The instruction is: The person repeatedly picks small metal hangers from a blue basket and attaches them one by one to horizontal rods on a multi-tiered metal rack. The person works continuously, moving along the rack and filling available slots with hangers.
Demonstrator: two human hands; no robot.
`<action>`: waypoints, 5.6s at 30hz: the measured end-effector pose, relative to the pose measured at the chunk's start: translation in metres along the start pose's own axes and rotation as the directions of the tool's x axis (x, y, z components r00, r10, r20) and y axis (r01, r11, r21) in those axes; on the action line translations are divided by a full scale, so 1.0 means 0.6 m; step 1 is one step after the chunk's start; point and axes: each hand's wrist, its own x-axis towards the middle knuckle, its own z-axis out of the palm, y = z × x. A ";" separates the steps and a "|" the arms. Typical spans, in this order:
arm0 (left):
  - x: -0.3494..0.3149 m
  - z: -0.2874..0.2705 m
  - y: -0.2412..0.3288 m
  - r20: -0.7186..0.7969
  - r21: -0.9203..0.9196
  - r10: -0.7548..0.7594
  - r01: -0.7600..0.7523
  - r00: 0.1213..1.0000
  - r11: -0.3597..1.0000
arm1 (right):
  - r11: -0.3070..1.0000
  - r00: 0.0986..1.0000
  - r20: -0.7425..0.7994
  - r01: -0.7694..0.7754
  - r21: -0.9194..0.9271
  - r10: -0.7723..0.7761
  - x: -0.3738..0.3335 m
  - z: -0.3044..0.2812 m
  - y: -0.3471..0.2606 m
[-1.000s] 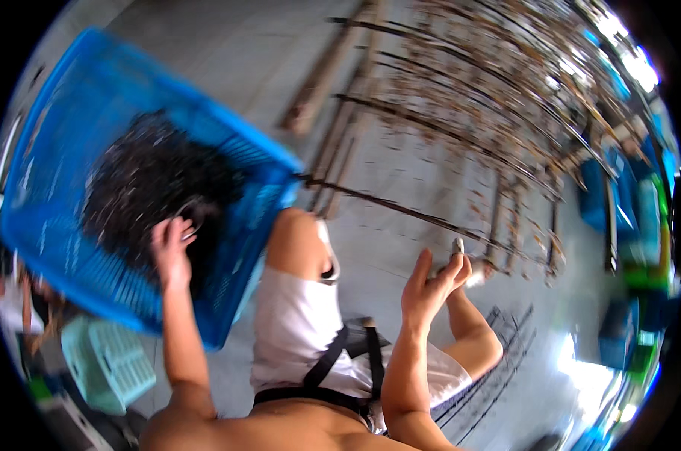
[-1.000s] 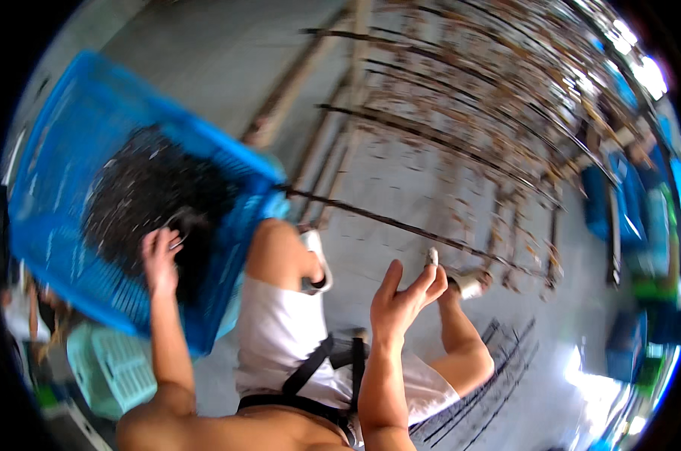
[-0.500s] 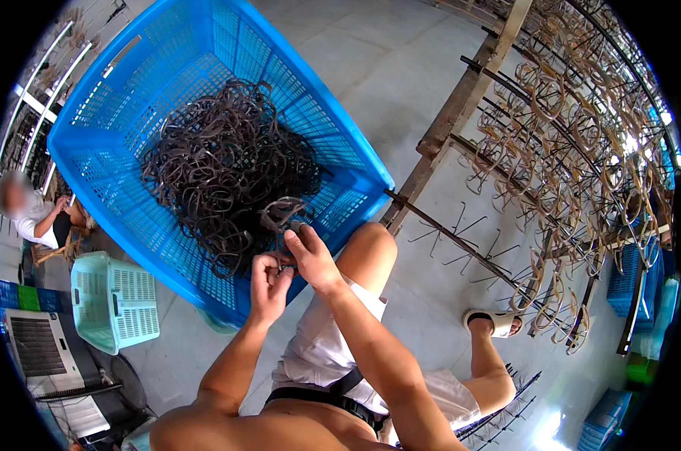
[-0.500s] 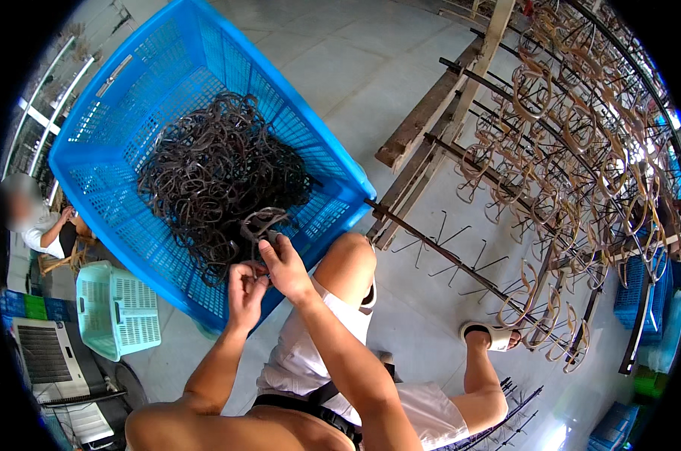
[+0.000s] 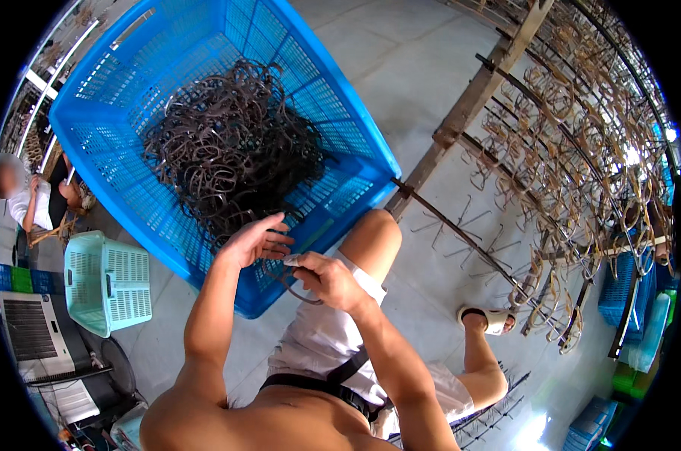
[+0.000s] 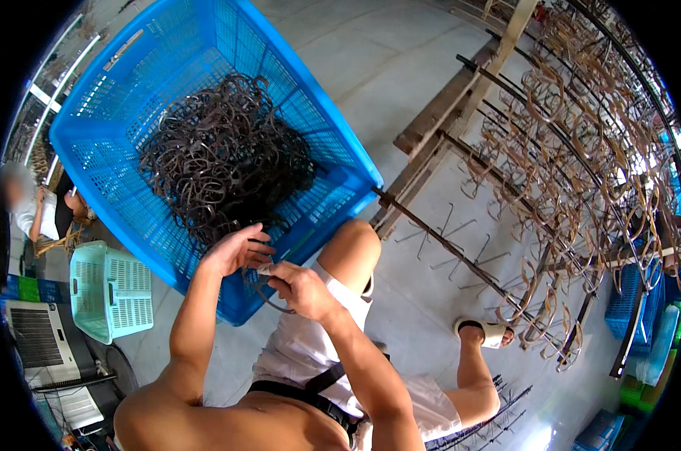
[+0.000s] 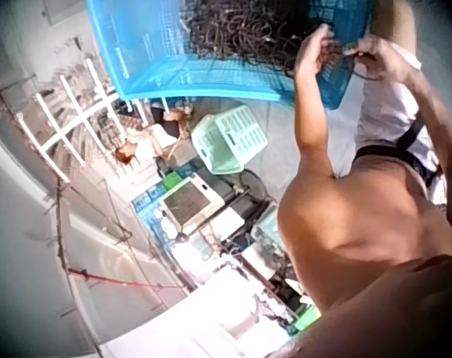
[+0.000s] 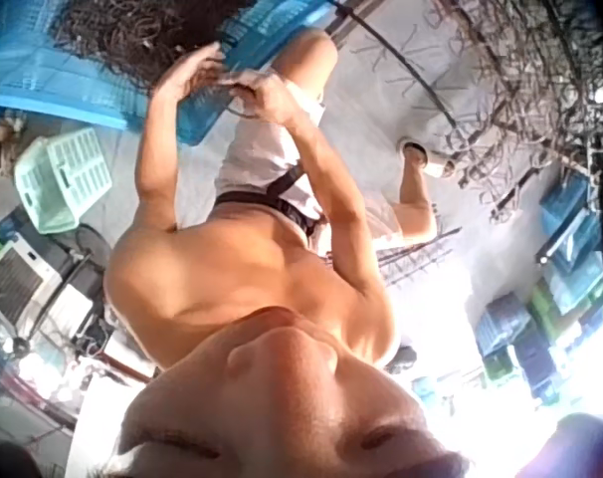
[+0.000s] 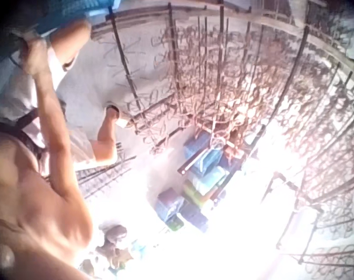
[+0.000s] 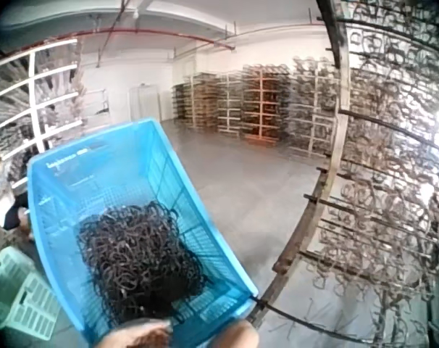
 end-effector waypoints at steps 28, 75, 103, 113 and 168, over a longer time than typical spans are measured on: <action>0.282 -0.046 -0.032 -0.289 0.697 0.214 0.052 0.933 0.715 | 0.997 -0.169 -0.984 -0.059 -0.046 -0.056 -0.293 -0.278 -0.070; 0.061 0.138 -0.004 -0.260 0.283 0.702 -0.643 0.663 0.712 | 0.961 -0.100 -0.989 -0.266 -0.082 -0.111 -0.167 -0.294 0.024; -0.079 0.309 0.001 0.326 0.090 0.883 -0.941 0.338 0.327 | 0.843 0.722 -0.648 0.172 0.509 0.244 -0.158 -0.150 -0.103; -0.056 0.320 -0.036 0.168 0.168 0.923 -0.933 0.346 0.319 | 0.913 0.581 -0.741 -0.010 0.409 0.338 -0.139 -0.080 -0.060; 0.086 0.445 0.069 0.415 0.119 0.460 -0.548 0.785 0.828 | 0.992 -0.171 -0.978 0.021 0.121 0.123 -0.085 -0.206 0.045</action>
